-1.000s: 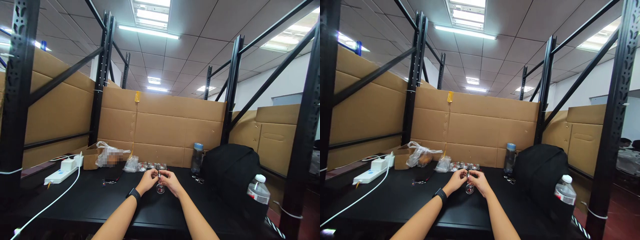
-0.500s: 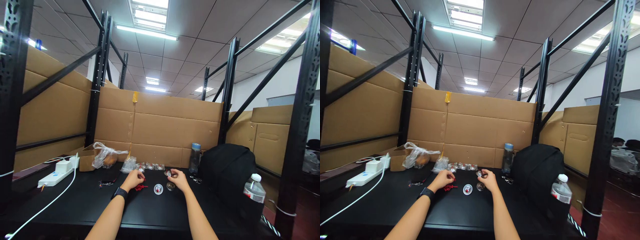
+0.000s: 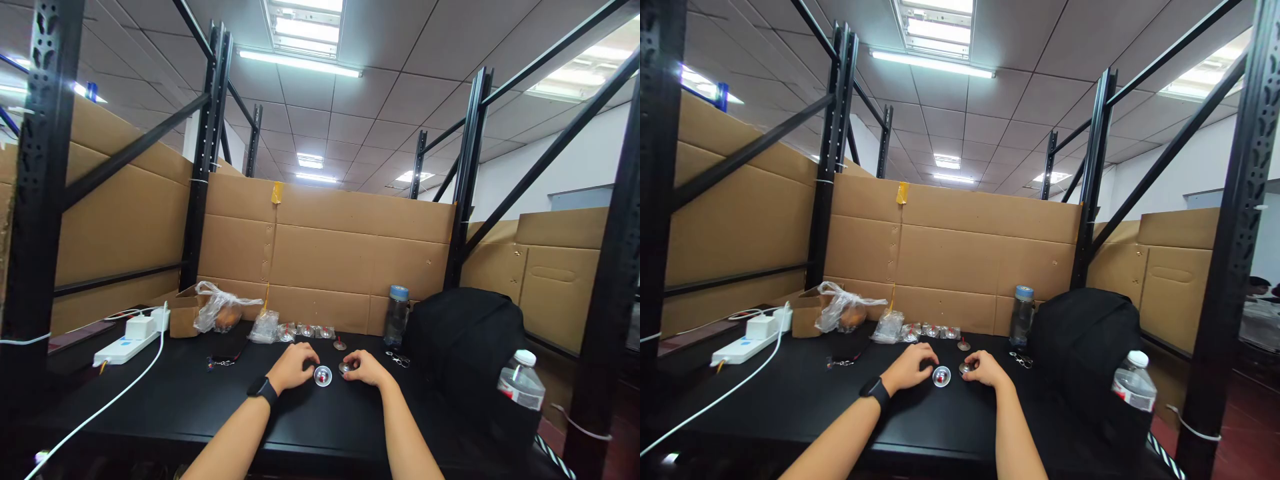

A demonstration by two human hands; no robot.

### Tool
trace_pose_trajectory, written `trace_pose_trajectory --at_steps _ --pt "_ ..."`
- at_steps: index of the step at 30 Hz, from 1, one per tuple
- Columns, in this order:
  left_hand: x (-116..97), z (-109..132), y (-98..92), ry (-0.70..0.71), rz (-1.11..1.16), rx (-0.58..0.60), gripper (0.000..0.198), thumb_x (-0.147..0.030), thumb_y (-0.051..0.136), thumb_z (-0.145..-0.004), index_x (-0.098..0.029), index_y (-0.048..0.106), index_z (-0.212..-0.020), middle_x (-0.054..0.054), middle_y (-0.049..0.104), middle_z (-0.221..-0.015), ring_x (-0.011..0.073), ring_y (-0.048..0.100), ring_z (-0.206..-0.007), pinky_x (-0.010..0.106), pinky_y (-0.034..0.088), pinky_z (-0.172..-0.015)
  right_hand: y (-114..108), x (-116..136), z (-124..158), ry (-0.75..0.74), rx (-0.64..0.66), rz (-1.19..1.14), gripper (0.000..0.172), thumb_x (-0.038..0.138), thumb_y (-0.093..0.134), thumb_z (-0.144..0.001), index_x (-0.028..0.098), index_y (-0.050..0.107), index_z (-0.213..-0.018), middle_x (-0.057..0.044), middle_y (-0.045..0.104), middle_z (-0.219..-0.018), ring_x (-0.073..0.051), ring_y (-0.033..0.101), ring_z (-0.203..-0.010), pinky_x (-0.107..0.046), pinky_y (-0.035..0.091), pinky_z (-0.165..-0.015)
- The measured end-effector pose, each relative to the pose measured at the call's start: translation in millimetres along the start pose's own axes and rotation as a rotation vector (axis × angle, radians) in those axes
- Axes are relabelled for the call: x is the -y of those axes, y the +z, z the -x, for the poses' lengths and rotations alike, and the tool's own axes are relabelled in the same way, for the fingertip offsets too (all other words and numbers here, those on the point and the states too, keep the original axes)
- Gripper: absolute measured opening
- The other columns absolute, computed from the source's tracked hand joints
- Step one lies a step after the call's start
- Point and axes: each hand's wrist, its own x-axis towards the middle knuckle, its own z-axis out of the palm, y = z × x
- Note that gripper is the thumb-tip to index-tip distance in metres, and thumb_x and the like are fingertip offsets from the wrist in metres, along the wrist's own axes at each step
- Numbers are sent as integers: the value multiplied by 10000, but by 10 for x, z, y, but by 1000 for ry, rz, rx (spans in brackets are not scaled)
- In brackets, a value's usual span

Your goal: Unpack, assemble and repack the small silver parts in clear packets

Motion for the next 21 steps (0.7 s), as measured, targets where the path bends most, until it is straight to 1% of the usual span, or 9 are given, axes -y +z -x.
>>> trace_pose_trajectory --at_steps 2,4,7,9,12,14,16,18,21 --pt "-142 -21 78 56 -41 62 201 -224 629 -836 -267 754 -987 30 712 -1017 203 634 -981 305 421 -889 -11 6 7 -10 24 -32 508 287 872 -561 144 785 -1041 -65 740 -895 -189 638 -819 -255 475 -732" --pt "-210 -23 130 81 -81 116 164 -243 623 -872 -272 754 -968 25 716 -1009 204 641 -974 306 411 -882 -14 10 11 -22 40 -80 479 316 869 -568 137 789 -1005 -61 745 -872 -184 636 -807 -252 470 -720" --pt "-203 -8 153 77 -110 147 162 -224 596 -908 -260 751 -935 25 716 -974 197 651 -930 293 414 -856 5 22 14 -32 32 -106 385 312 842 -602 145 795 -946 -52 739 -818 -180 631 -759 -259 465 -691" --pt "-182 -6 150 66 -108 151 153 -227 599 -917 -251 749 -927 29 714 -957 193 654 -898 284 420 -833 22 46 17 -46 -18 -69 330 306 834 -614 160 799 -907 -58 732 -822 -194 634 -765 -278 474 -702" --pt "-189 -27 164 55 -133 148 137 -255 604 -932 -247 740 -915 41 715 -947 213 655 -924 297 417 -830 45 141 26 -131 -140 -3 322 355 830 -650 188 800 -924 -81 716 -950 -233 643 -882 -328 491 -812" --pt "-215 -49 188 37 -177 139 145 -270 597 -943 -238 732 -902 59 715 -942 234 653 -958 317 414 -849 69 246 33 -202 -185 11 316 354 814 -686 210 790 -966 -83 693 -1033 -247 636 -964 -354 484 -888" --pt "-237 -63 212 11 -222 135 157 -271 587 -949 -221 723 -890 80 715 -947 249 654 -970 335 415 -867 111 373 39 -262 -183 -23 301 324 800 -708 219 777 -989 -81 679 -1065 -248 631 -1001 -362 485 -914" --pt "-242 -65 227 -15 -243 124 169 -257 566 -956 -200 711 -890 98 718 -969 255 661 -964 343 420 -876 175 503 46 -348 -146 -111 332 334 805 -721 218 762 -1029 -86 680 -1095 -248 632 -1031 -367 488 -941" --pt "-219 -54 227 -49 -136 36 192 -235 499 -979 -189 682 -941 98 726 -1004 241 673 -945 325 439 -857 296 680 54 -457 -83 -257 492 399 872 -662 223 738 -1101 -86 695 -1158 -269 629 -1101 -402 464 -1021"
